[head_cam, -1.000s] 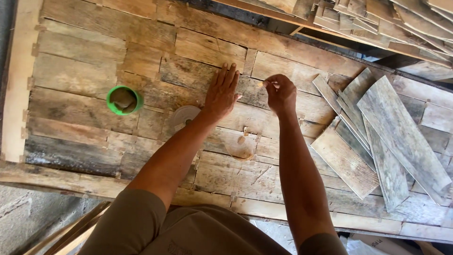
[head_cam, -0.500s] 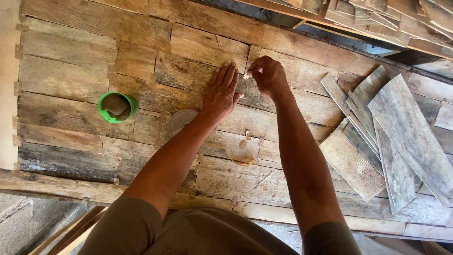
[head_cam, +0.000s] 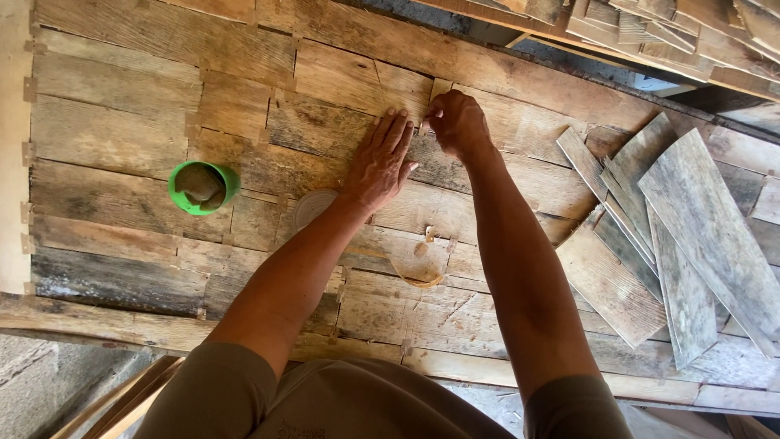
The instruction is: Fitting and cutting small wood veneers to cover a wooden surface.
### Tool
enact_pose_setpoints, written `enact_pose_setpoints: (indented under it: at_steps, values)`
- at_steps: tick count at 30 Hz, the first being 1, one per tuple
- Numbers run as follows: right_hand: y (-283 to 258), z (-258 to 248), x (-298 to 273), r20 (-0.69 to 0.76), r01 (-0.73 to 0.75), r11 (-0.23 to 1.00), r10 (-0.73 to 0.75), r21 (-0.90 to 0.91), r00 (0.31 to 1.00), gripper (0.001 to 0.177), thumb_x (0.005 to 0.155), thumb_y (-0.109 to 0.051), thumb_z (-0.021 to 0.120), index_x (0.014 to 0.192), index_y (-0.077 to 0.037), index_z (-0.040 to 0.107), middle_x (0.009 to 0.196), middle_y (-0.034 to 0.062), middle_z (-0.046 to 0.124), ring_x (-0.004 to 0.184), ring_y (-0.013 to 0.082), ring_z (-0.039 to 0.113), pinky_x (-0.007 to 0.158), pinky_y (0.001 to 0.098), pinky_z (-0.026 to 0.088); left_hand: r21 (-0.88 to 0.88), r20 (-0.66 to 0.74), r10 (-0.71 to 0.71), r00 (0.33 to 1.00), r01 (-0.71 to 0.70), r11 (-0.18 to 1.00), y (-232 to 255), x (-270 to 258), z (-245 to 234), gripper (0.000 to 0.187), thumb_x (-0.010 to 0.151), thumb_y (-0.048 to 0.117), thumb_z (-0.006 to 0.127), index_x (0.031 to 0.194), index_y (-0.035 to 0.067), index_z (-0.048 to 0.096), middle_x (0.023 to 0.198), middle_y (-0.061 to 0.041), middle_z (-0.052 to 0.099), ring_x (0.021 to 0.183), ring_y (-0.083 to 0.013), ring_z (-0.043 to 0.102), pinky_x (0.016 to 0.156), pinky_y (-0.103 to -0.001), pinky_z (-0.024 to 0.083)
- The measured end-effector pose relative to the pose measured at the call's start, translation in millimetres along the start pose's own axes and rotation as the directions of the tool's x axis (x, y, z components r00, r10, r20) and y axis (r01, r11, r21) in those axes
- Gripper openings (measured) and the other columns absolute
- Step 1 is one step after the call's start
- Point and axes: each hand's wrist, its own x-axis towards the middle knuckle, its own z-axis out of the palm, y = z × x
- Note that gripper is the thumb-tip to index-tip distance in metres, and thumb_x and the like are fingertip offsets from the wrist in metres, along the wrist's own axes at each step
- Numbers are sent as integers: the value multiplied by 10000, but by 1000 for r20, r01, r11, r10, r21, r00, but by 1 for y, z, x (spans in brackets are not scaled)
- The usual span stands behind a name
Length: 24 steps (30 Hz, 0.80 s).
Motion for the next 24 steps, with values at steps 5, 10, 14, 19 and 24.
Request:
enact_pose_setpoints:
  at_steps: [5,10,14,19,24]
  values:
    - [4,5,3,-34,17,999,-16,38,999,84,930,-170,749,936,-93,781,1050,102,722,902,248,698,827,404,570,-6,17,-10,1000,10,1000,-1,-1,3,722,1087,486,504,1621,45,304,1718,-158,191,1597,-322,151,1318,-435,108]
    - [0,3,2,-14,13,1000,-13,-12,1000,95,938,-186,756,938,-94,779,1044,117,717,888,256,694,820,411,571,-10,-45,45,998,-45,999,-4,-4,9,634,1097,413,511,1658,196,310,1714,-178,172,1586,-352,157,1315,-455,121]
    - [-4,3,-2,-47,11,1000,-10,16,999,111,949,-198,758,923,-92,783,1050,126,700,889,257,683,833,411,562,-18,-65,57,996,-59,998,-3,-4,8,641,1090,411,533,1663,254,291,1716,-182,161,1586,-363,151,1318,-466,126]
    - [-4,7,-1,-25,-32,999,32,-3,999,144,940,-232,757,897,-95,759,1064,110,693,882,249,674,839,403,562,26,-73,54,996,-52,998,-3,-4,11,633,1093,401,538,1661,272,288,1720,-179,163,1587,-360,161,1314,-460,128]
    - [-4,12,-1,-62,-18,999,16,-31,998,147,903,-216,785,872,-80,739,1064,116,696,869,235,675,827,392,571,-17,-63,48,997,-50,999,-1,-4,3,634,1093,399,539,1657,241,297,1712,-184,172,1583,-370,165,1315,-471,128]
